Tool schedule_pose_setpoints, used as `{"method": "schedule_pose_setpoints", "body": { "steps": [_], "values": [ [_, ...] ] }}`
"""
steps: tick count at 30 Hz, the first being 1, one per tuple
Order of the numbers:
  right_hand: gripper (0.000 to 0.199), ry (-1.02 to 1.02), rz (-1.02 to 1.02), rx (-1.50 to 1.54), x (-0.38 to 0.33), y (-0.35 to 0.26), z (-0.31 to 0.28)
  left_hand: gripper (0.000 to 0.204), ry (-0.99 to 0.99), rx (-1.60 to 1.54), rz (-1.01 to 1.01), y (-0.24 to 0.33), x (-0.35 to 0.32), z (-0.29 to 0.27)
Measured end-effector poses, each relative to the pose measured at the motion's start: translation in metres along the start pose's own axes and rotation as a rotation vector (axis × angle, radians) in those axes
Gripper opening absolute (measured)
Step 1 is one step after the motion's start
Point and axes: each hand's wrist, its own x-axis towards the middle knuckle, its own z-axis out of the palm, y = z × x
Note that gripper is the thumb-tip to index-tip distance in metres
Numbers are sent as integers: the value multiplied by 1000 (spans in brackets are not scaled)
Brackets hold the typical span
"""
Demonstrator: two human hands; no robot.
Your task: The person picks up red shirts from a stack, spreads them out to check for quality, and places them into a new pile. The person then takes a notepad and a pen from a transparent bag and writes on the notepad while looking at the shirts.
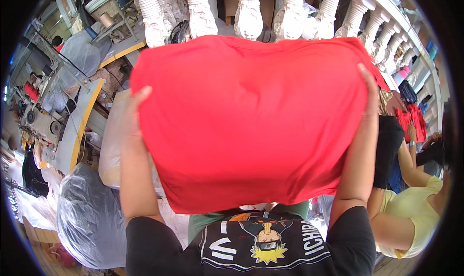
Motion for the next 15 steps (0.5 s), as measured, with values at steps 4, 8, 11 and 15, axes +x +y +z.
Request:
{"method": "schedule_pose_setpoints", "body": {
  "steps": [4, 8, 11, 15],
  "values": [
    [49, -84, -203, 73, -17, -71, 18, 42, -172, 6, 242, 73, -32, 11],
    [43, -139, -188, 122, 15, -74, 22, 38, -100, 30, 366, 102, -30, 37],
    [39, -189, -158, 150, 53, -49, 43, 38, -78, 110, 291, 116, -7, 24],
    [35, -302, -237, 189, 84, -25, 61, 41, -64, 304, 393, 143, 37, 12]
  ]
}}
